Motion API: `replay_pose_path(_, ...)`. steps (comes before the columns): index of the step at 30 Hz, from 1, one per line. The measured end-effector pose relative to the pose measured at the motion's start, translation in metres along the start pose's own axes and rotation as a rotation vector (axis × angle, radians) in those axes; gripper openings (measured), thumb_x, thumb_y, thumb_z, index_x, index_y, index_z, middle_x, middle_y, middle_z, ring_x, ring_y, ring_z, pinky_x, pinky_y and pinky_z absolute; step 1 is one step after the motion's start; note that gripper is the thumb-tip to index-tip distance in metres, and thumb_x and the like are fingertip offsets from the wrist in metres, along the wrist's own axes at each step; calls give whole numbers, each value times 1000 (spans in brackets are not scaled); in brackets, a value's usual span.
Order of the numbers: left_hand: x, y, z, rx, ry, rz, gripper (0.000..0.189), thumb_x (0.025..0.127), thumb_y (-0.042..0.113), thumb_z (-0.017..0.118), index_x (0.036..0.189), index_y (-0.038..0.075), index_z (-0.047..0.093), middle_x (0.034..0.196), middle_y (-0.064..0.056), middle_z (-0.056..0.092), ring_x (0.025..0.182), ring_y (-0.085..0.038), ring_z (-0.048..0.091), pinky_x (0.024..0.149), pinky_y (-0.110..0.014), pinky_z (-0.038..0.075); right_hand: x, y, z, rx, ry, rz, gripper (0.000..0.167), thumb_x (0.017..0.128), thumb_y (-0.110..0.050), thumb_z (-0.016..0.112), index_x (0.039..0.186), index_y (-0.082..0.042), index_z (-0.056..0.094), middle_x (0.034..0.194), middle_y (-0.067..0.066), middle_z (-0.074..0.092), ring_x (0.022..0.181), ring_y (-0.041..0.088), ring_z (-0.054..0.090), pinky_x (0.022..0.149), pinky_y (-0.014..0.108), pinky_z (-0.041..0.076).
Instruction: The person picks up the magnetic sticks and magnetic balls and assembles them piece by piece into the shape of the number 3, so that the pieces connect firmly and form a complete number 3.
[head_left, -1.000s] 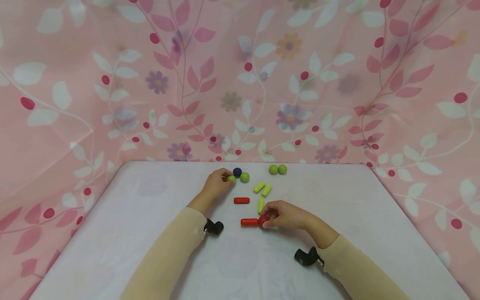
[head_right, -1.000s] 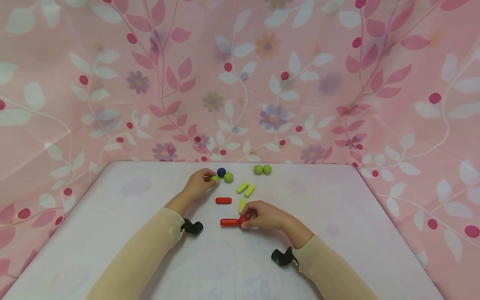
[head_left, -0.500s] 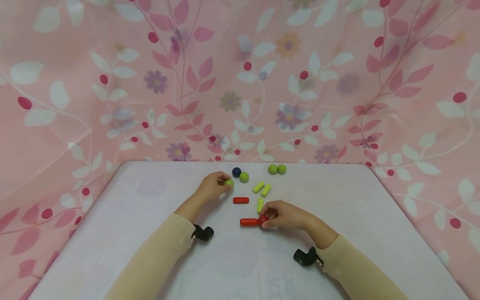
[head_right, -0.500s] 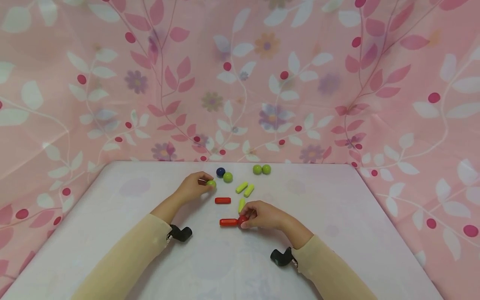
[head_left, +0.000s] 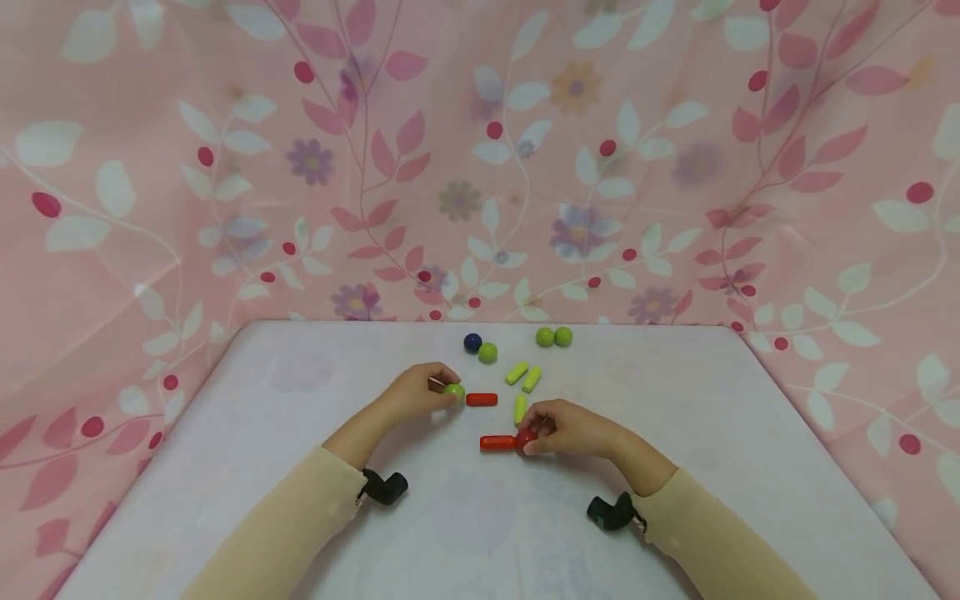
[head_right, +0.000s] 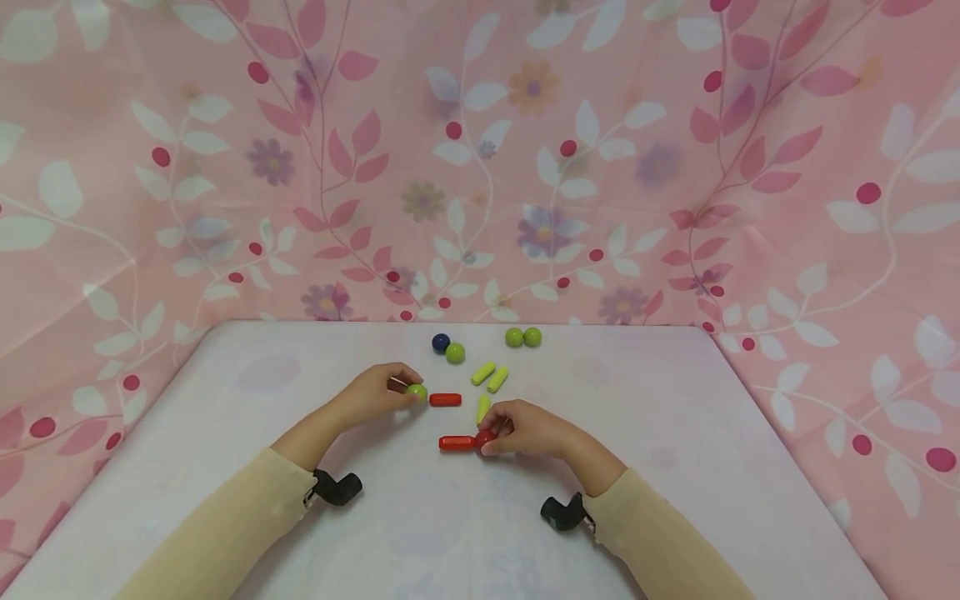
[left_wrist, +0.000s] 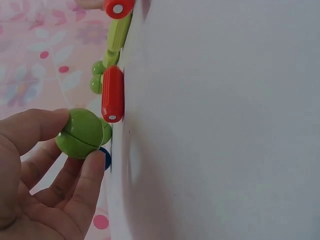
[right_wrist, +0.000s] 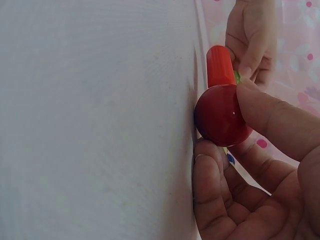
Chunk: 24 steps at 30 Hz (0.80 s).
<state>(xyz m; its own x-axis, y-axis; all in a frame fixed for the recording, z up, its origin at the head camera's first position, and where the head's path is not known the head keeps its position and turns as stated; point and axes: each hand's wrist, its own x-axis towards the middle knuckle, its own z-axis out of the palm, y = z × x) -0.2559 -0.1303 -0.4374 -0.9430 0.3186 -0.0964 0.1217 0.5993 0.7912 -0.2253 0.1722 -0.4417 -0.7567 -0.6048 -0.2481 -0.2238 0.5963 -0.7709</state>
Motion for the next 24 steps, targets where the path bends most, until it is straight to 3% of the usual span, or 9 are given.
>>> replay_pose_path(7, -13, 1, 4, -19, -88, 4, 20, 88, 16, 77, 107, 16, 70, 109, 0, 67, 100, -18, 63, 76, -32, 54, -1, -2, 0, 4, 0, -15, 29, 88, -24, 80, 112, -13, 67, 98, -3, 64, 88, 17, 58, 78, 30, 49)
replay_pose_path(14, -24, 2, 5, 19, -181, 25, 19, 87, 24, 80, 104, 22, 70, 106, 5, 65, 99, -16, 61, 84, -34, 52, -1, -2, 0, 15, -3, -16, 29, 88, -23, 79, 111, -13, 67, 98, -1, 64, 88, 17, 58, 77, 30, 49)
replay_pose_path(24, -33, 8, 12, 10, -280, 83, 20, 87, 22, 79, 104, 20, 70, 104, 7, 66, 103, -16, 62, 88, -35, 52, 1, 0, 0, -9, 4, -19, 29, 87, -24, 80, 111, -13, 67, 99, -3, 64, 89, 16, 59, 79, 30, 50)
